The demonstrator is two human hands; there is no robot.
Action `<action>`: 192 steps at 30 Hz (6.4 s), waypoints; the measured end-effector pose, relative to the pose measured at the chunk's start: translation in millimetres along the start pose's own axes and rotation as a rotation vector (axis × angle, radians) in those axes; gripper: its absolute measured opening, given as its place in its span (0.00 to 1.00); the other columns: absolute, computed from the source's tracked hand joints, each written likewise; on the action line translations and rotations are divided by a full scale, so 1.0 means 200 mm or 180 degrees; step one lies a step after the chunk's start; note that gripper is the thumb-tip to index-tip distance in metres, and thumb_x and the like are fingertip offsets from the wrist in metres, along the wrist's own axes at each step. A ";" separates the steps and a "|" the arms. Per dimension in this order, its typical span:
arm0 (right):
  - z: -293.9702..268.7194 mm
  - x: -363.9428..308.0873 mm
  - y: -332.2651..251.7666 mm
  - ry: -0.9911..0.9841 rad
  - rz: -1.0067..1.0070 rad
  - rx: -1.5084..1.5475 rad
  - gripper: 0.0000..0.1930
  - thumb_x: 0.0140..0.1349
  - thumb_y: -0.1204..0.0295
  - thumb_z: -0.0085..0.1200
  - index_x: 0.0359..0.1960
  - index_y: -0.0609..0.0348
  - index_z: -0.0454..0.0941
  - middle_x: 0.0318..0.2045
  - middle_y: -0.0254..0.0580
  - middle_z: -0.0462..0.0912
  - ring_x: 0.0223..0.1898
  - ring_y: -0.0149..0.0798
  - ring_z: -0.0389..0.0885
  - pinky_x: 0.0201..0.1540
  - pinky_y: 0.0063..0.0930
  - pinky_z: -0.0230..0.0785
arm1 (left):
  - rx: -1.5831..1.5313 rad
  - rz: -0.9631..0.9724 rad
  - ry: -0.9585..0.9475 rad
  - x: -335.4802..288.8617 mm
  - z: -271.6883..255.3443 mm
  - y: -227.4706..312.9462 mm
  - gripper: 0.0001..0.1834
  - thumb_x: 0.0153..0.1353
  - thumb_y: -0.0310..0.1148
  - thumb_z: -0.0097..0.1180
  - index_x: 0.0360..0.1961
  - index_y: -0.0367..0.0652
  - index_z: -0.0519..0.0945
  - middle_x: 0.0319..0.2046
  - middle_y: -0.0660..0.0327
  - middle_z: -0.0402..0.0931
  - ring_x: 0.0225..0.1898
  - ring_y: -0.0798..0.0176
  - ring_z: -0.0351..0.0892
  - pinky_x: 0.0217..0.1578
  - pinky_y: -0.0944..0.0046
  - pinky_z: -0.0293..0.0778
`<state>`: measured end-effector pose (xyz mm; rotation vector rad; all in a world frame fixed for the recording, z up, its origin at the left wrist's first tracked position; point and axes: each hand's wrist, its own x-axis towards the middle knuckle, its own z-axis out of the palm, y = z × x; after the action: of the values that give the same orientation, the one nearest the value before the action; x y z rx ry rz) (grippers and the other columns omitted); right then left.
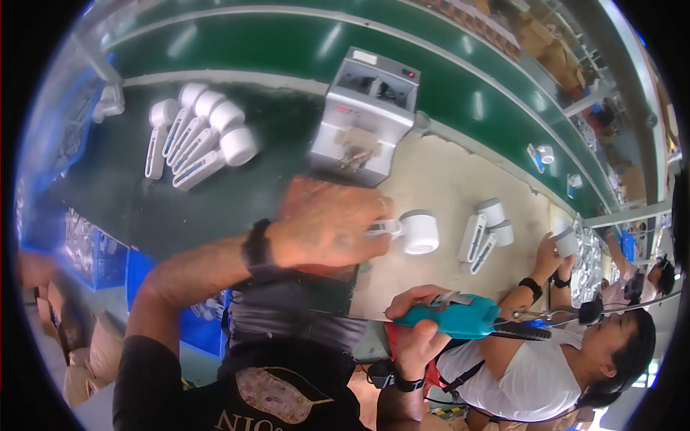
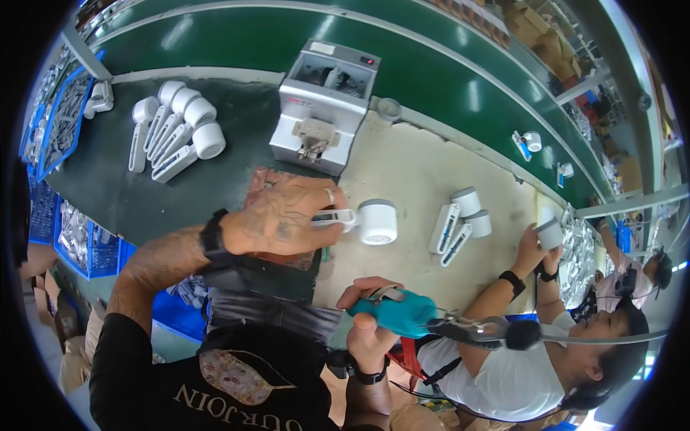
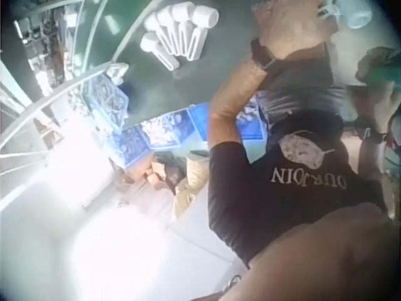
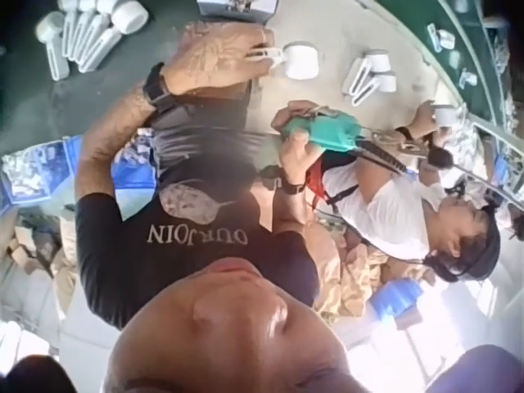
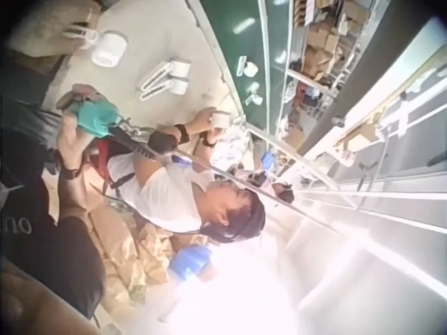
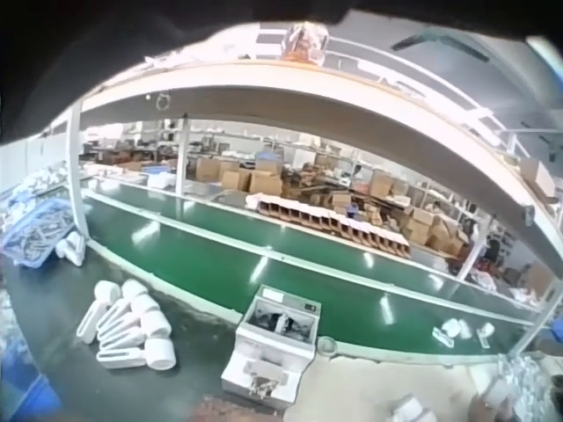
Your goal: The person picks up a white plastic housing, aligns it with a component, and uses a power screwdriver to drive screws into it before setting it aside and repeating the process.
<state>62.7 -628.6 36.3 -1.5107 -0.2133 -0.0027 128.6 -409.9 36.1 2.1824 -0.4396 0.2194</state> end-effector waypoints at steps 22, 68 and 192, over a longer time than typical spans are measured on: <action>0.75 0.89 0.04 -0.0526 -0.1205 -0.0037 0.26 0.73 0.48 0.45 0.45 0.65 0.70 0.24 0.38 0.74 0.26 0.34 0.76 0.31 0.28 0.69 | 0.0839 0.0665 0.0385 -0.25 -0.11 -0.30 0.29 0.51 0.44 0.67 0.54 0.45 0.79 0.42 0.62 0.76 0.46 0.59 0.72 0.49 0.58 0.70; 0.69 0.83 -0.01 -0.0300 -0.1264 0.0206 0.29 0.72 0.47 0.46 0.48 0.68 0.69 0.24 0.39 0.74 0.26 0.36 0.74 0.30 0.29 0.68 | 0.0742 0.0564 0.0303 -0.24 -0.12 -0.27 0.23 0.57 0.44 0.64 0.51 0.46 0.79 0.43 0.62 0.76 0.44 0.57 0.72 0.48 0.58 0.70; 0.01 0.28 0.25 0.0373 -0.0472 -0.0309 0.34 0.65 0.42 0.56 0.50 0.68 0.70 0.28 0.40 0.77 0.29 0.35 0.77 0.33 0.28 0.70 | -0.0045 0.0391 0.0539 0.02 0.05 0.02 0.15 0.54 0.37 0.63 0.38 0.42 0.75 0.32 0.56 0.73 0.34 0.50 0.79 0.31 0.52 0.73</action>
<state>123.0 -616.0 -4.8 -1.5828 -0.2331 -0.2221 130.4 -421.1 34.1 2.1046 -0.4779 0.4636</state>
